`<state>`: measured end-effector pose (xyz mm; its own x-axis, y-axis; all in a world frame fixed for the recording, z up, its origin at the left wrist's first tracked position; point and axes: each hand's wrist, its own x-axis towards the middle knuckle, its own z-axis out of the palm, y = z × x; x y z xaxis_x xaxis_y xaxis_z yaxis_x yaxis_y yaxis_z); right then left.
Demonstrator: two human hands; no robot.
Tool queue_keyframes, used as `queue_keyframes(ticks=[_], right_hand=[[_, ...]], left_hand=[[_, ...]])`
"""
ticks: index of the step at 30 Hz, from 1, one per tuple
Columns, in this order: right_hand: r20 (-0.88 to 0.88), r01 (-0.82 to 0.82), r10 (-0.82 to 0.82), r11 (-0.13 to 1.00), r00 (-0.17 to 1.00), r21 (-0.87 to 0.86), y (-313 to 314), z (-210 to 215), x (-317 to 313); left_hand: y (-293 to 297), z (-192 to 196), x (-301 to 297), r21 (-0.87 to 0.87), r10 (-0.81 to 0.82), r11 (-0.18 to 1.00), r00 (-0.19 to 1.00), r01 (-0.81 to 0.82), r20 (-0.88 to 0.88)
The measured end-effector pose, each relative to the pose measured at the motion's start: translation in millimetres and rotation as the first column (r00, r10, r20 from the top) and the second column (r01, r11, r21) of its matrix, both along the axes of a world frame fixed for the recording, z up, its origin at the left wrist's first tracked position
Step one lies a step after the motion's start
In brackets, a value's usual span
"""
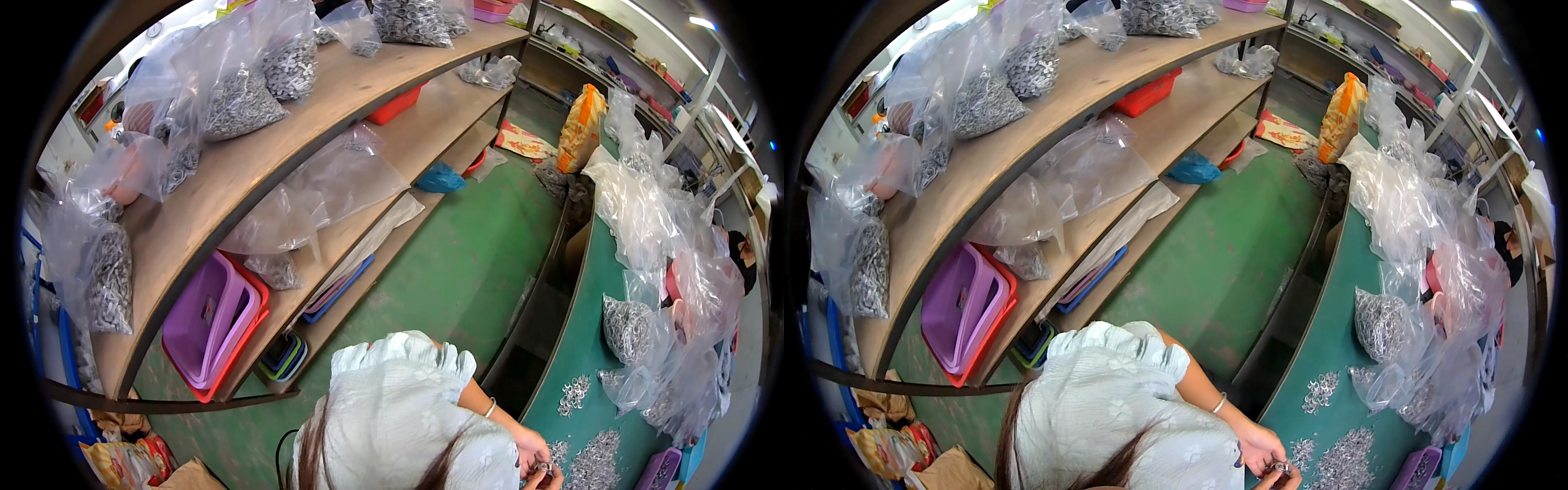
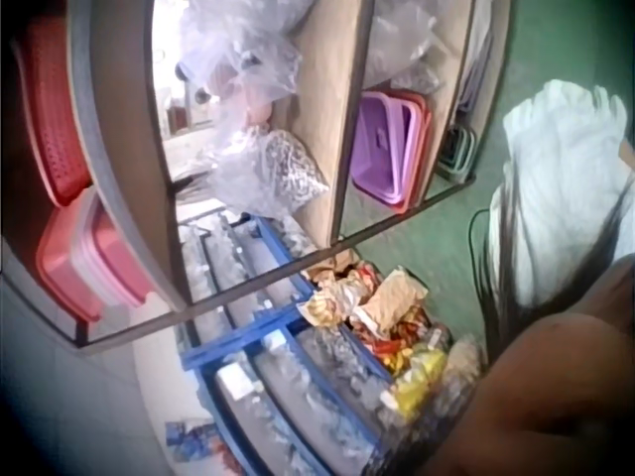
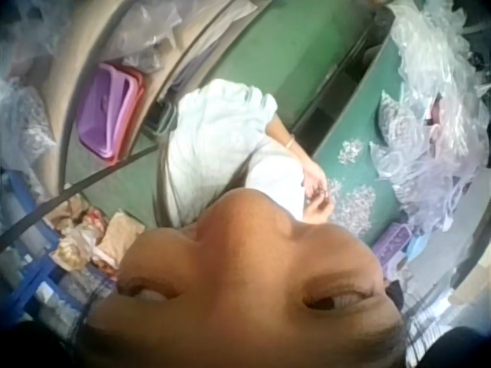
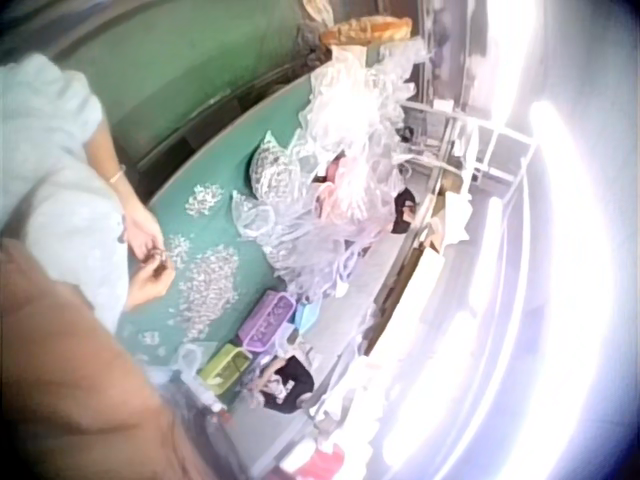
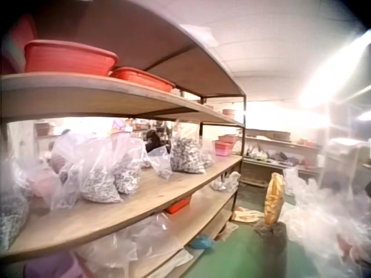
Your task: The person sorts small metal crescent-shaped components on a workbench, picking them up by hand and placing them into different piles or bags.
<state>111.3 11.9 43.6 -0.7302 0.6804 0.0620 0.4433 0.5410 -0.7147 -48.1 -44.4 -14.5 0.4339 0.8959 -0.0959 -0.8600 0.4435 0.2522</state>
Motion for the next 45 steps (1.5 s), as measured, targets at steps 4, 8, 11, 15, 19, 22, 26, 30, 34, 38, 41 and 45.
queue_keyframes(ticks=[4,8,11,15,19,22,26,30,34,38,41,45], right_hand=[[-0.276,0.008,-0.074,0.973,0.958,-0.231,-8,-6,4],[-0.209,0.059,-0.073,0.996,0.975,-0.071,-15,-5,19],[-0.276,0.199,-0.218,0.975,0.936,-0.096,-31,7,10],[-0.308,0.324,-0.320,0.945,0.896,-0.041,-53,48,1],[-0.339,0.464,-0.471,0.879,0.814,-0.106,-63,53,40],[-0.360,0.647,-0.634,0.756,0.684,-0.102,-82,56,64],[-0.420,0.754,-0.737,0.636,0.530,-0.166,-94,41,115],[-0.414,0.807,-0.813,0.535,0.410,-0.250,-96,38,125],[-0.427,0.827,-0.815,0.515,0.392,-0.224,-81,33,123],[-0.344,0.821,-0.803,0.555,0.488,-0.132,-69,26,129],[-0.311,0.788,-0.793,0.590,0.524,-0.178,-55,20,123],[-0.326,0.748,-0.758,0.638,0.565,-0.185,-36,19,117]], left_hand=[[8,-14,22,0.033,0.004,0.999,0.999,-0.006,0.050],[2,-15,25,0.019,0.018,1.000,0.997,-0.020,0.071],[-15,21,13,0.256,-0.040,0.967,0.978,-0.014,0.205],[-31,43,1,0.059,-0.026,0.998,0.990,0.034,-0.141],[-7,67,25,-0.001,-0.257,0.964,0.933,0.265,-0.253],[9,77,55,-0.113,-0.430,0.902,0.843,0.417,-0.323],[18,73,114,-0.161,-0.519,0.849,0.738,0.503,-0.430],[27,69,133,-0.166,-0.568,0.812,0.694,0.559,-0.443],[32,54,131,-0.135,-0.545,0.830,0.734,0.541,-0.405],[41,48,135,-0.083,-0.535,0.835,0.770,0.544,-0.348],[47,47,131,-0.050,-0.461,0.878,0.810,0.477,-0.361],[60,52,129,0.000,-0.376,0.910,0.824,0.415,-0.423]])
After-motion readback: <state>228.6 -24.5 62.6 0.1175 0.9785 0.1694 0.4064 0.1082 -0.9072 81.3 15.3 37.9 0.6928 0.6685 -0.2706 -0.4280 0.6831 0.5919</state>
